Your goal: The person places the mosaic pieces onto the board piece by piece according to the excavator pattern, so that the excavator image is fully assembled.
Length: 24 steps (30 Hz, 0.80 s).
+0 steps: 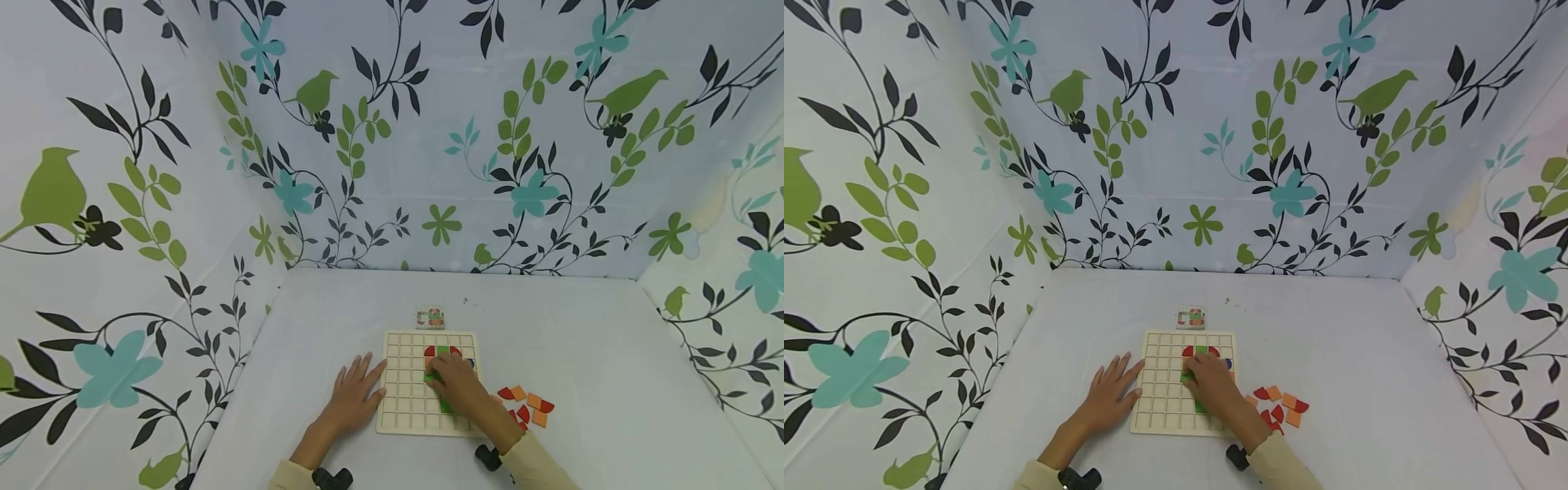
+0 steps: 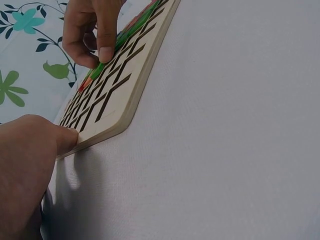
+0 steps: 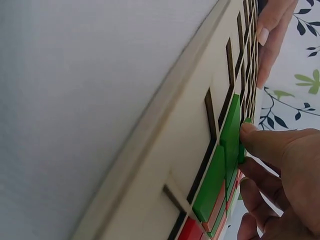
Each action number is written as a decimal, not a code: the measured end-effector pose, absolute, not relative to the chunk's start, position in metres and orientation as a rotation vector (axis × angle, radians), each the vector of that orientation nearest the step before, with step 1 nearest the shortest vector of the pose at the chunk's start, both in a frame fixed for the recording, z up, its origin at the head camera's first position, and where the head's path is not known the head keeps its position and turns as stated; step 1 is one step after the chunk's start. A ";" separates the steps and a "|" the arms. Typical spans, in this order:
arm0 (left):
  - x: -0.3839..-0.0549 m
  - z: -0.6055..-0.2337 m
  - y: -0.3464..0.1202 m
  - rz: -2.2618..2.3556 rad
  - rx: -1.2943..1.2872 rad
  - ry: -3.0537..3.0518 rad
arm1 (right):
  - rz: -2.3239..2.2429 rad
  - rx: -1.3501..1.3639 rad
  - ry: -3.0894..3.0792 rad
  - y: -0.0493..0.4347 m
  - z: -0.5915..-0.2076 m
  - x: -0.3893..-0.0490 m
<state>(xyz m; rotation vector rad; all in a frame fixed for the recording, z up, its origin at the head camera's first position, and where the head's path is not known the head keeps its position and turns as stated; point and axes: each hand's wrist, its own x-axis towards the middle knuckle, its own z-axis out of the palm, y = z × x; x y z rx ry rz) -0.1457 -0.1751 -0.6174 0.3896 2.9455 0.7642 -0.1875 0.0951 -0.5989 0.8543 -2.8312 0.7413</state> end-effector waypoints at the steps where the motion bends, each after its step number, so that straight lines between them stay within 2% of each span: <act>1: -0.146 -0.618 -0.175 0.768 0.387 2.947 | 0.741 0.853 -2.832 0.095 -0.599 -0.187; 18: -0.145 -0.621 -0.175 0.774 0.379 2.964 | 0.627 0.846 -2.834 0.100 -0.596 -0.186; 24: -0.145 -0.617 -0.174 0.778 0.384 2.961 | 0.767 0.605 -2.982 0.127 -0.583 -0.184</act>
